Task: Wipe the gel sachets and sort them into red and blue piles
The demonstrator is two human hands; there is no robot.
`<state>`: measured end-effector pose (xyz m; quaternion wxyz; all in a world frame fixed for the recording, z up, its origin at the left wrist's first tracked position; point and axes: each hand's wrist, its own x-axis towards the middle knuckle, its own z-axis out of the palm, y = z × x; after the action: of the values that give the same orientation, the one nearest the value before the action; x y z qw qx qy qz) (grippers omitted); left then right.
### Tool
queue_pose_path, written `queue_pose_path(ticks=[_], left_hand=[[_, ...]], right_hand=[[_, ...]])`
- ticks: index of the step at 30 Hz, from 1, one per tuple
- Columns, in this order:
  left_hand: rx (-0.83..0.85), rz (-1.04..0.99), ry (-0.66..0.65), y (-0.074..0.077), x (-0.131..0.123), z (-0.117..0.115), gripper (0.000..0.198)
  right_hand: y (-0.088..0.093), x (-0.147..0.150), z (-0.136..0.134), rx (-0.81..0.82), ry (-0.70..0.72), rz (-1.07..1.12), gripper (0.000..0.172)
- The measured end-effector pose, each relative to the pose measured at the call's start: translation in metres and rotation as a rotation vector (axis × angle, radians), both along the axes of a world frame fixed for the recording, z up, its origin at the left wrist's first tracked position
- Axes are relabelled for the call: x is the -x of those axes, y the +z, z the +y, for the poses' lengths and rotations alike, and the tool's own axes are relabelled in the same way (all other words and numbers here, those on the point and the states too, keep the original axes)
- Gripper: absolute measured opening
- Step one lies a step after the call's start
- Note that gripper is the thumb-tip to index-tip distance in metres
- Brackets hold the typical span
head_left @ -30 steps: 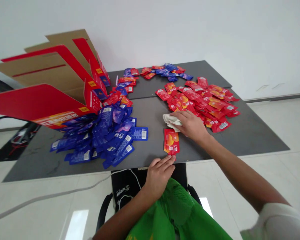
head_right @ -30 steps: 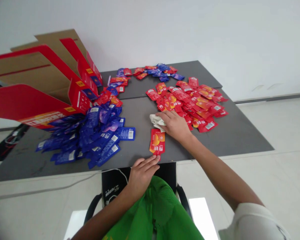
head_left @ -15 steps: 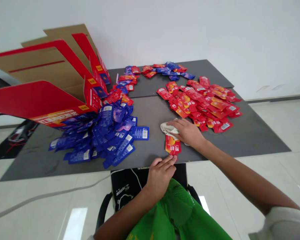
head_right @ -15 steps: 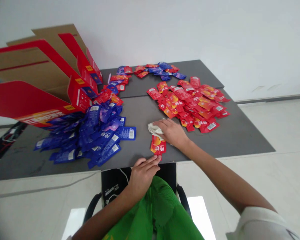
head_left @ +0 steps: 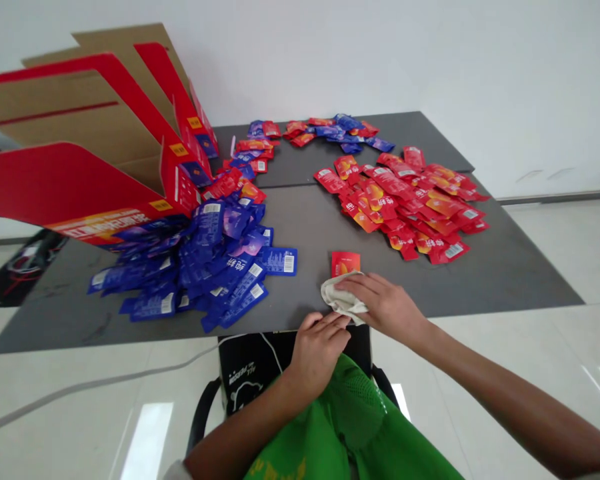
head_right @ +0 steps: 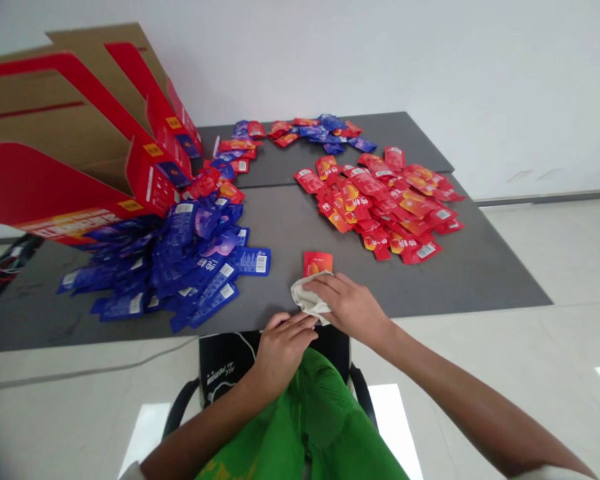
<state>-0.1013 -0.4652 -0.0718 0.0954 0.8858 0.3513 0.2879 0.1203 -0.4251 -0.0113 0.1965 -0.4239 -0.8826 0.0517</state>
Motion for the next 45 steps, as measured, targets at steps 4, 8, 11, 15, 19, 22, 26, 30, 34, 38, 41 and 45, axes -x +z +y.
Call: queue_pose_path(ticks=[4, 8, 11, 15, 19, 22, 26, 30, 34, 38, 41, 45], left_hand=[[0.008, 0.010, -0.020, 0.001, 0.000, 0.000, 0.027], [0.004, 0.016, -0.017, -0.002, 0.000, 0.000, 0.026], [0.021, 0.036, -0.016, 0.001, -0.001, 0.003, 0.022], [0.086, -0.001, 0.029, 0.024, -0.005, 0.013, 0.014], [0.074, 0.040, 0.187, 0.047, -0.021, 0.027, 0.037], [0.029, 0.128, 0.313, 0.046, -0.038, 0.033, 0.052], [0.024, 0.204, 0.386, 0.041, -0.056, 0.038, 0.071], [0.088, 0.265, 0.432, 0.056, -0.069, 0.049, 0.079], [0.234, 0.365, 0.478, 0.084, -0.076, 0.059, 0.050], [0.347, 0.407, 0.410, 0.105, -0.073, 0.064, 0.018], [0.373, 0.381, 0.407, 0.110, -0.061, 0.067, 0.028], [0.478, 0.298, 0.400, 0.109, -0.038, 0.074, 0.036]], right_hand=[[-0.015, -0.003, 0.035, -0.025, -0.062, 0.019, 0.045], [-0.010, -0.006, 0.087, -0.077, -0.179, 0.014, 0.035], [0.004, -0.008, 0.101, -0.121, -0.252, 0.038, 0.034], [0.021, -0.013, 0.069, -0.229, -0.347, 0.243, 0.037], [0.016, -0.027, 0.014, -0.241, -0.489, 0.382, 0.036], [-0.001, -0.039, -0.014, -0.154, -0.648, 0.477, 0.045], [-0.021, -0.049, -0.031, 0.033, -0.838, 0.639, 0.060], [-0.024, -0.049, -0.037, 0.155, -0.983, 0.735, 0.070], [-0.025, -0.049, -0.038, 0.186, -1.012, 0.791, 0.070], [-0.027, -0.052, -0.036, 0.201, -0.999, 0.814, 0.070], [-0.027, -0.054, -0.035, 0.210, -0.978, 0.810, 0.072], [-0.032, -0.057, -0.034, 0.216, -0.963, 0.819, 0.076]])
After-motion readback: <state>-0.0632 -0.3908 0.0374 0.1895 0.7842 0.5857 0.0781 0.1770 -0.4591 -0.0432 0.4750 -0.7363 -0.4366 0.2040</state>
